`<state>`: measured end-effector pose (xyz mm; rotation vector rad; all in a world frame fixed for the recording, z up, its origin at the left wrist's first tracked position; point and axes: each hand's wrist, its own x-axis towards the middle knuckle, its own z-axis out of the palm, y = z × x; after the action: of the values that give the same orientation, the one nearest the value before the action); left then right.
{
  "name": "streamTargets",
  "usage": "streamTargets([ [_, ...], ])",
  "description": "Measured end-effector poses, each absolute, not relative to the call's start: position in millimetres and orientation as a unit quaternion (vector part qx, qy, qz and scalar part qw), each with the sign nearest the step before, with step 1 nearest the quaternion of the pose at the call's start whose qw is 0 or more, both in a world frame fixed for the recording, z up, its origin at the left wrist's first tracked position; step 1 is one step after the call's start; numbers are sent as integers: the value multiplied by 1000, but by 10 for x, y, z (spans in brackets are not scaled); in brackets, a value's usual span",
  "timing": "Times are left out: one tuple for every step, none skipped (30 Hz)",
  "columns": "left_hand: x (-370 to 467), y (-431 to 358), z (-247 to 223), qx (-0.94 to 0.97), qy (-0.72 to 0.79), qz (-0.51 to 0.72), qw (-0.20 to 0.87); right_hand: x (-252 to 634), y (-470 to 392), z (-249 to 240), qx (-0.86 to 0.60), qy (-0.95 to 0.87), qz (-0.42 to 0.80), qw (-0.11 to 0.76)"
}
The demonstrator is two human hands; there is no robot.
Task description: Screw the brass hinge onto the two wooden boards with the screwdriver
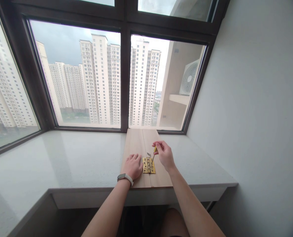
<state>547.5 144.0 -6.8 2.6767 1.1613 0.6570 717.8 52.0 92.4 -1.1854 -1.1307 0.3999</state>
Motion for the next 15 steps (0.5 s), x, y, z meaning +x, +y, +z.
streamTargets([
  [5475, 1443, -72, 892, 387, 220, 76, 7174, 522, 928, -526, -495, 175, 669],
  [5475, 1445, -75, 892, 387, 220, 76, 7170, 526, 931, -525, -490, 178, 673],
  [5475, 1446, -77, 892, 386, 221, 76, 7166, 532, 932, -523, -486, 183, 676],
  [5476, 1447, -78, 892, 386, 222, 76, 7161, 537, 932, -521, -484, 189, 677],
  [5476, 1446, -77, 892, 385, 223, 75, 7156, 542, 932, -519, -484, 193, 678],
  [5476, 1445, -74, 892, 385, 223, 75, 7152, 545, 931, -518, -486, 194, 677],
  [5475, 1442, -70, 892, 386, 222, 74, 7149, 546, 929, -517, -491, 192, 674],
  [5475, 1439, -65, 892, 387, 222, 75, 7147, 543, 925, -517, -499, 189, 669],
  [5474, 1435, -59, 892, 388, 220, 76, 7146, 539, 921, -517, -506, 185, 665],
  [5473, 1432, -53, 892, 389, 219, 78, 7148, 534, 915, -516, -513, 181, 661],
  [5473, 1429, -48, 891, 389, 218, 81, 7151, 529, 907, -517, -519, 180, 657],
  [5472, 1428, -45, 892, 388, 216, 84, 7156, 524, 899, -518, -523, 180, 652],
  [5472, 1428, -44, 892, 387, 216, 86, 7160, 520, 891, -519, -526, 183, 648],
  [5472, 1429, -45, 892, 386, 216, 87, 7164, 516, 885, -519, -529, 187, 645],
  [5472, 1432, -48, 892, 386, 216, 88, 7168, 514, 881, -517, -532, 191, 642],
])
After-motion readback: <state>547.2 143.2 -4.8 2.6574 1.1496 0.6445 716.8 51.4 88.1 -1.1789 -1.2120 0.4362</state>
